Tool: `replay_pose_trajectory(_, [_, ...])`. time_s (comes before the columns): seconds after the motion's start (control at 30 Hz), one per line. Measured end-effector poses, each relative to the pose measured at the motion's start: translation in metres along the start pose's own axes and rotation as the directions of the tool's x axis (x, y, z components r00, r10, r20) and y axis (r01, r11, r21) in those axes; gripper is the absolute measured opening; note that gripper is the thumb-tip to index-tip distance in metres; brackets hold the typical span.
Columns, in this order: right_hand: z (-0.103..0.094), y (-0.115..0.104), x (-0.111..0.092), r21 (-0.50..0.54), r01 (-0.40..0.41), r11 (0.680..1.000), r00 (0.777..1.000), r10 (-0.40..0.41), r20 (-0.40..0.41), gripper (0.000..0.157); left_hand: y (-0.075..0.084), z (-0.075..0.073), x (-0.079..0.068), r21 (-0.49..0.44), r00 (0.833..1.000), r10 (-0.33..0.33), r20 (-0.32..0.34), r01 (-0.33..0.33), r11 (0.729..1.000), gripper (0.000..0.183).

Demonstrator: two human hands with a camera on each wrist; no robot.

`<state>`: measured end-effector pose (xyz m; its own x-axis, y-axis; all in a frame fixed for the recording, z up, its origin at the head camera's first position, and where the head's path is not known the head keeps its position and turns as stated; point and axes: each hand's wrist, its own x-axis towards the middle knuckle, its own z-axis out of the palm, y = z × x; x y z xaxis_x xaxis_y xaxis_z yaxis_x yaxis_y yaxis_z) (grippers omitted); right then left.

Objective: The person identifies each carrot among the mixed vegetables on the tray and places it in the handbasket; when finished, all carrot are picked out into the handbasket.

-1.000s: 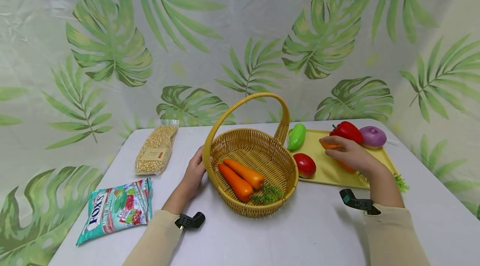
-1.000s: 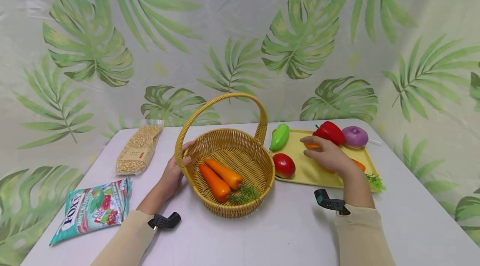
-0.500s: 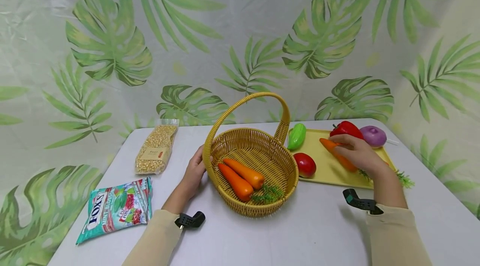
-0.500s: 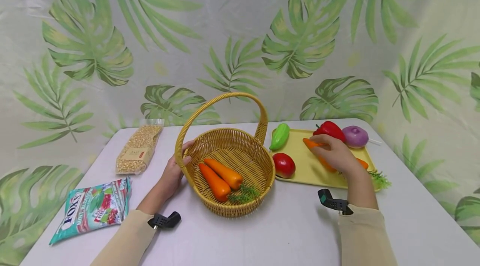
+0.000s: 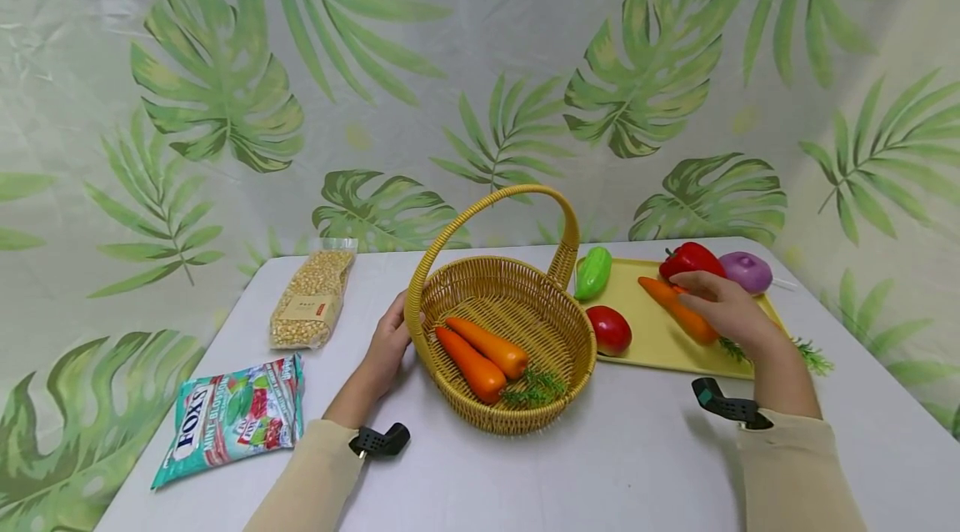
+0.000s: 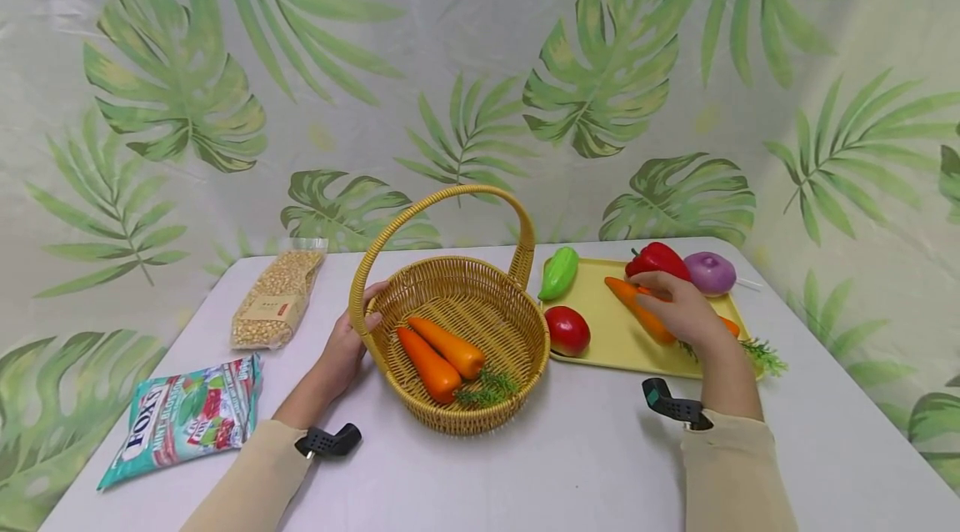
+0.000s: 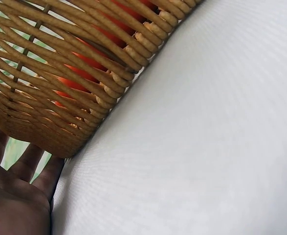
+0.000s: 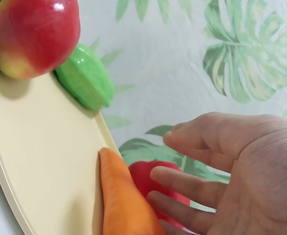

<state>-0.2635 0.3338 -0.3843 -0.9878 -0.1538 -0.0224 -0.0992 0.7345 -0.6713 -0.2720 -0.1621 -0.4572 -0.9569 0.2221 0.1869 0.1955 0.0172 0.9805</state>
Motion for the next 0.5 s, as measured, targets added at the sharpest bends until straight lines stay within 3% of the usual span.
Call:
replay_pose_trajectory(0.23, [-0.004,0.006,-0.002,-0.007,-0.064,0.998,0.997,0.064,0.044,0.056,-0.001,-0.001,0.001,0.013,1.000,0.007,-0.002,-0.007,1.000,0.047])
replay_pose_trajectory(0.5, [0.000,0.015,0.001,-0.026,-0.034,0.999,0.995,0.037,0.092,0.055,-0.002,-0.001,0.001,-0.001,1.000,0.002,0.002,-0.002,1.000,0.048])
